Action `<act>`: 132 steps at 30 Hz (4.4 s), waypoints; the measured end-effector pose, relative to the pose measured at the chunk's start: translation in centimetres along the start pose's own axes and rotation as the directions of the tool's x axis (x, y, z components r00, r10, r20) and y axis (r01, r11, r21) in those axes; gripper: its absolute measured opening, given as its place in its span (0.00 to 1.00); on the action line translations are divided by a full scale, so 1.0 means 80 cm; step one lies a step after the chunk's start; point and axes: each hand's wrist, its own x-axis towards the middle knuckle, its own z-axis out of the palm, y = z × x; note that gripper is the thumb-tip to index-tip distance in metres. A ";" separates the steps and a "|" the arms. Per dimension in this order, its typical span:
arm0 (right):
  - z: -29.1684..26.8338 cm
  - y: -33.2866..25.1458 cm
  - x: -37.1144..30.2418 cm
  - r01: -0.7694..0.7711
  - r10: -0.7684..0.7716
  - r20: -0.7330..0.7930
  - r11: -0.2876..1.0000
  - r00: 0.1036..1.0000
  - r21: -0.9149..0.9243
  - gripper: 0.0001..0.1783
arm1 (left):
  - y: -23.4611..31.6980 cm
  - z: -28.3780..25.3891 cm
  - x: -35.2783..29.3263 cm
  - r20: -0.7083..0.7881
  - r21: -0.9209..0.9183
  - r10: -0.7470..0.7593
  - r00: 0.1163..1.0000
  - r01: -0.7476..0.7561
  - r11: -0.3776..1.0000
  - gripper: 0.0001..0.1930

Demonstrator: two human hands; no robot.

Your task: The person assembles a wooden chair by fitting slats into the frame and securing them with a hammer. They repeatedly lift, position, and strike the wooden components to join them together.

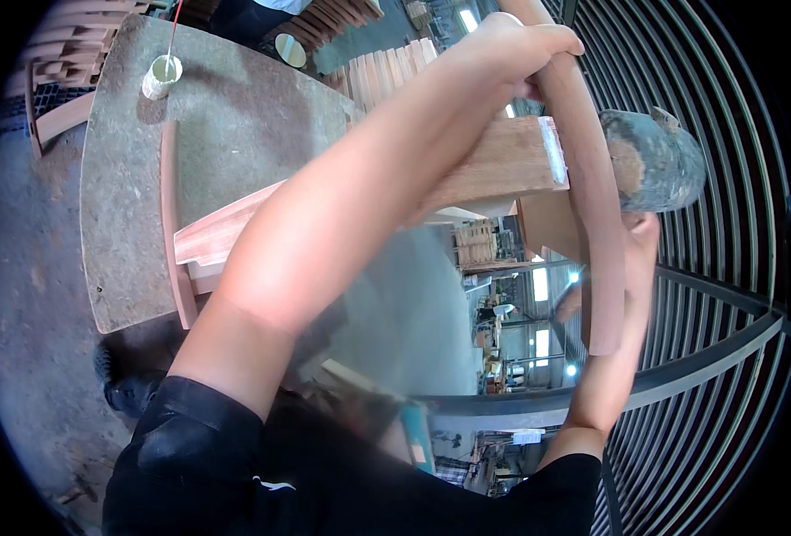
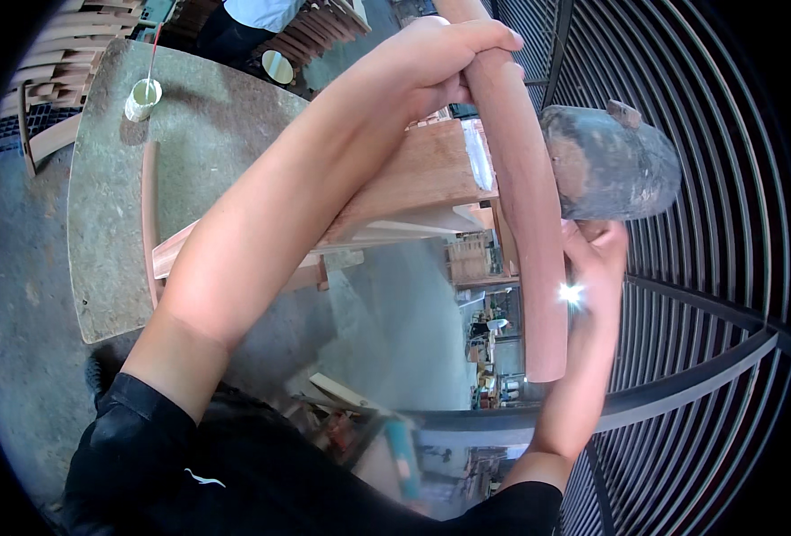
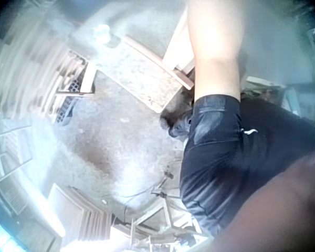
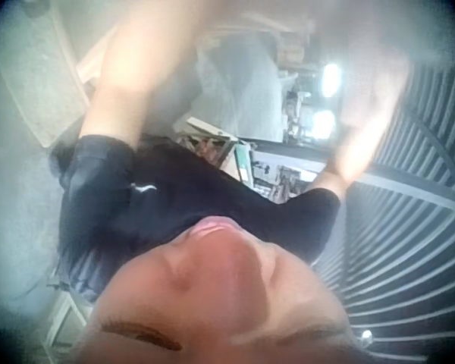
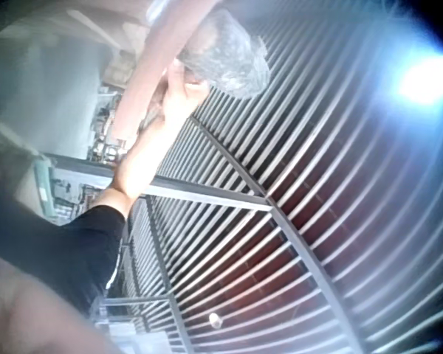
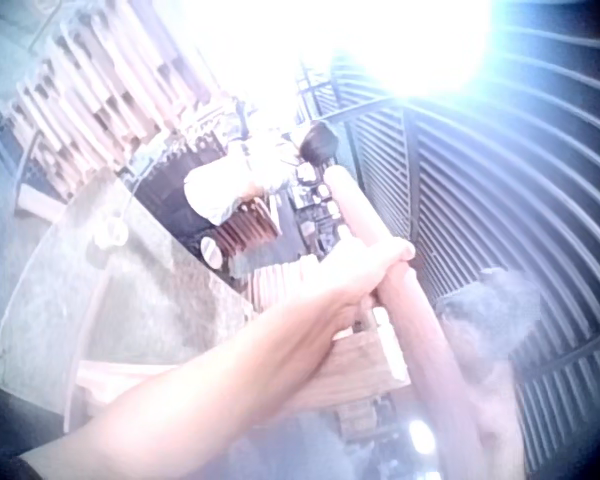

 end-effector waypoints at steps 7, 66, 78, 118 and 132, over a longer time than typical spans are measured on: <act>-0.098 -0.019 0.012 0.145 -0.151 -0.358 0.988 0.922 -0.043 0.10 | 0.003 -0.005 -0.003 0.044 0.053 0.010 0.999 -0.012 0.999 0.18; -0.020 -0.036 0.006 0.150 -0.205 -0.094 0.901 0.974 -0.406 0.08 | 0.006 -0.001 -0.027 0.028 0.161 0.031 0.999 -0.035 0.986 0.16; -0.092 0.006 0.023 -0.006 -0.003 -0.341 1.000 0.940 -0.025 0.05 | 0.002 0.001 -0.023 0.049 0.176 -0.009 0.999 0.000 0.984 0.17; -0.218 0.041 -0.028 0.028 -0.194 -0.410 0.926 0.891 -0.376 0.05 | -0.006 0.006 -0.031 0.064 0.168 0.043 0.997 -0.054 0.984 0.19; -0.027 0.027 -0.045 -0.045 0.048 0.023 0.994 0.999 -0.102 0.19 | -0.001 0.001 -0.031 0.064 0.181 0.052 0.997 -0.063 0.982 0.19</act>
